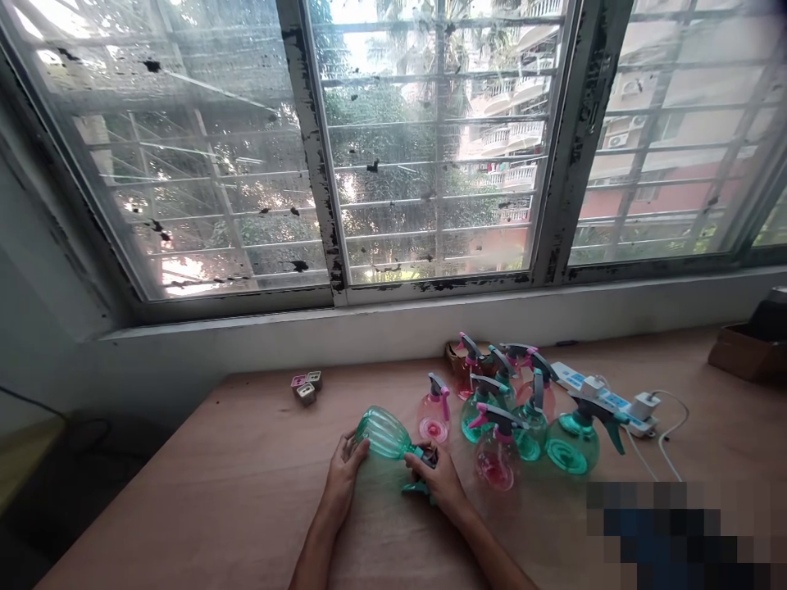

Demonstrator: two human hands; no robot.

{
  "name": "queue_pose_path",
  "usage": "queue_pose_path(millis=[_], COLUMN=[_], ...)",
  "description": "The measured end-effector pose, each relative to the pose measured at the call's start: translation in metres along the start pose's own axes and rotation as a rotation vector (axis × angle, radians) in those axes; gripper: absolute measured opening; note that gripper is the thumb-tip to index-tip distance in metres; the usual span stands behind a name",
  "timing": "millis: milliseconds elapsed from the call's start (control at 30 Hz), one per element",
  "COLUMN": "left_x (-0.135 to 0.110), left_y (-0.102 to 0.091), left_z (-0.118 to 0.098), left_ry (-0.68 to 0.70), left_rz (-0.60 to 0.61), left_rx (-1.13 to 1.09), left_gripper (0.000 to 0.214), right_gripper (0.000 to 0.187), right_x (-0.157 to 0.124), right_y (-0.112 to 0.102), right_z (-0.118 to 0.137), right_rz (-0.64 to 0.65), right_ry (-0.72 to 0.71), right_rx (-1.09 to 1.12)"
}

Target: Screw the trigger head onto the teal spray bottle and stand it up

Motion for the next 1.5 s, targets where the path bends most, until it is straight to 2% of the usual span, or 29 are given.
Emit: queue_pose_path(millis=[167, 300, 500, 867, 1033, 1267, 1500], left_x=[0.001, -0.002, -0.002, -0.008, -0.005, -0.005, -0.006], left_y=[0.0, 0.004, 0.0, 0.013, 0.002, 0.009, 0.012], left_z=[0.001, -0.005, -0.006, -0.025, -0.016, -0.015, -0.01], left_ry=[-0.019, -0.01, 0.007, 0.026, 0.021, 0.0, -0.005], left_rz=[0.014, 0.027, -0.035, 0.014, -0.061, 0.012, 0.023], left_rx=[0.021, 0.023, 0.055, 0.023, 0.075, 0.045, -0.003], left_gripper=[0.06, 0.056, 0.061, 0.049, 0.052, 0.05, 0.052], right_gripper=[0.037, 0.038, 0.038, 0.037, 0.039, 0.039, 0.038], right_x=[0.001, 0.0, -0.004, -0.008, -0.006, -0.005, -0.006], right_y=[0.0, 0.001, 0.005, 0.004, 0.004, 0.003, 0.003], right_z=[-0.001, 0.0, 0.003, 0.01, 0.007, 0.006, 0.007], right_rz=[-0.004, -0.004, 0.003, -0.006, -0.004, -0.005, -0.009], right_ry=[0.001, 0.0, -0.006, -0.018, -0.014, -0.012, -0.019], right_rx=[-0.006, -0.028, -0.061, -0.058, -0.067, -0.06, -0.057])
Point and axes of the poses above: each hand's wrist, its own x-axis towards the middle knuckle, its own y-axis out of the palm, z = x × y, the point moved 9 cm from there along x, towards the middle knuckle, and after that the axes turned 15 degrees about y, right-handed, at the moved point
